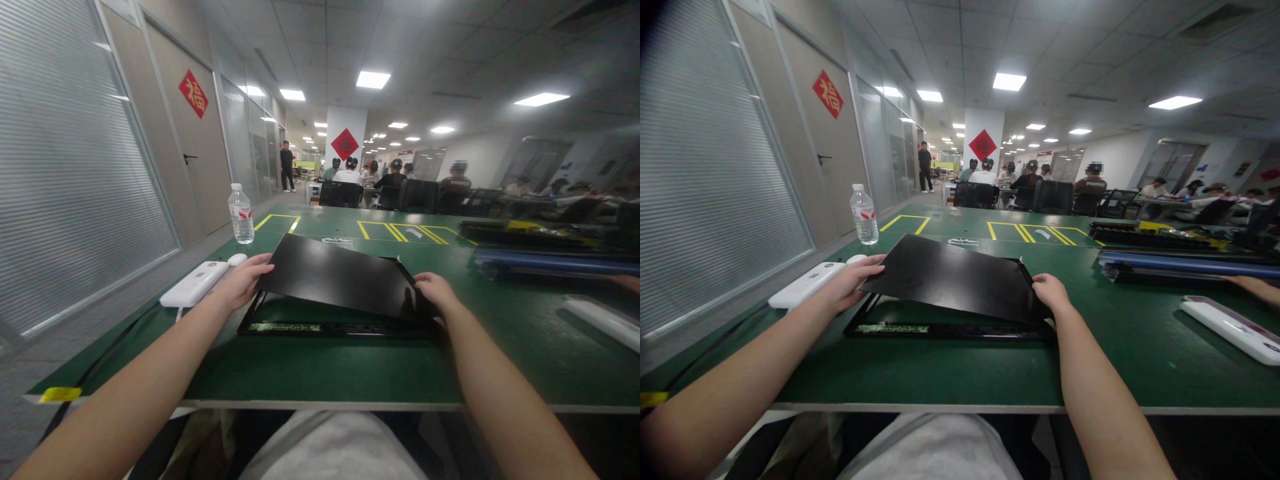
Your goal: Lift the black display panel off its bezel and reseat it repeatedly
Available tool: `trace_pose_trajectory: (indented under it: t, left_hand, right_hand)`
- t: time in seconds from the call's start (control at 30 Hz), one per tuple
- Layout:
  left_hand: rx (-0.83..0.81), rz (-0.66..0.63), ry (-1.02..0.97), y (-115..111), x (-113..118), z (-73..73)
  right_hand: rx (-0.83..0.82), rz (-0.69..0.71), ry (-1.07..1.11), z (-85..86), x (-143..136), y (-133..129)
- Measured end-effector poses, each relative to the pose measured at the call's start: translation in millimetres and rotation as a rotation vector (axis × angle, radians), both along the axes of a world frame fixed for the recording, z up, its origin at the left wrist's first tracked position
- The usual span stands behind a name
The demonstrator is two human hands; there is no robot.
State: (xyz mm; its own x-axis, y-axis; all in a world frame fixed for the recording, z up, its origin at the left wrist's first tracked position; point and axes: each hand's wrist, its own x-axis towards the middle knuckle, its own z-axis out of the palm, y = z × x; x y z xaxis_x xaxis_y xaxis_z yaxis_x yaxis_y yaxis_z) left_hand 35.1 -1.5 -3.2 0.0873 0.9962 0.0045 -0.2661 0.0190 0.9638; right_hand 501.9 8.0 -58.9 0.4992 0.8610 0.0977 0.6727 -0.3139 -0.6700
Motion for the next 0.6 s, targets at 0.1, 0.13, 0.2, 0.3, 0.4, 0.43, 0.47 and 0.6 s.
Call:
trace_pose_trajectory:
  t: [0.1, 0.13, 0.2, 0.3, 0.4, 0.43, 0.47, 0.6]
  left_hand:
    - [0.05, -0.025, -0.038, -2.9, 1.3, 2.3]
    - [0.058, -0.031, -0.047, -3.5, 1.5, 2.7]
    - [0.069, -0.039, -0.056, -4.1, 1.7, 3.0]
    - [0.086, -0.042, -0.055, -3.9, 1.4, 2.3]
    - [0.087, -0.021, -0.033, -2.8, 0.7, 0.7]
    - [0.085, -0.012, -0.024, -2.5, 0.6, 0.1]
    - [0.085, -0.005, -0.017, -2.3, 0.6, -0.3]
    - [0.096, 0.004, -0.002, -2.3, 1.3, -0.9]
  right_hand:
    - [0.031, -0.01, 0.032, -0.2, 0.7, 0.4]
    - [0.037, -0.004, 0.052, -0.7, 0.7, 0.3]
    - [0.03, 0.002, 0.118, -1.4, -0.4, -0.1]
    - [0.035, 0.001, 0.278, 0.2, -4.3, -1.0]
    - [0.099, 0.02, 0.454, 7.1, -9.7, -2.0]
    - [0.12, 0.024, 0.496, 9.9, -11.5, -2.4]
    - [0.141, 0.021, 0.514, 12.5, -13.1, -2.9]
    - [0.189, -0.019, 0.446, 17.4, -16.9, -4.9]
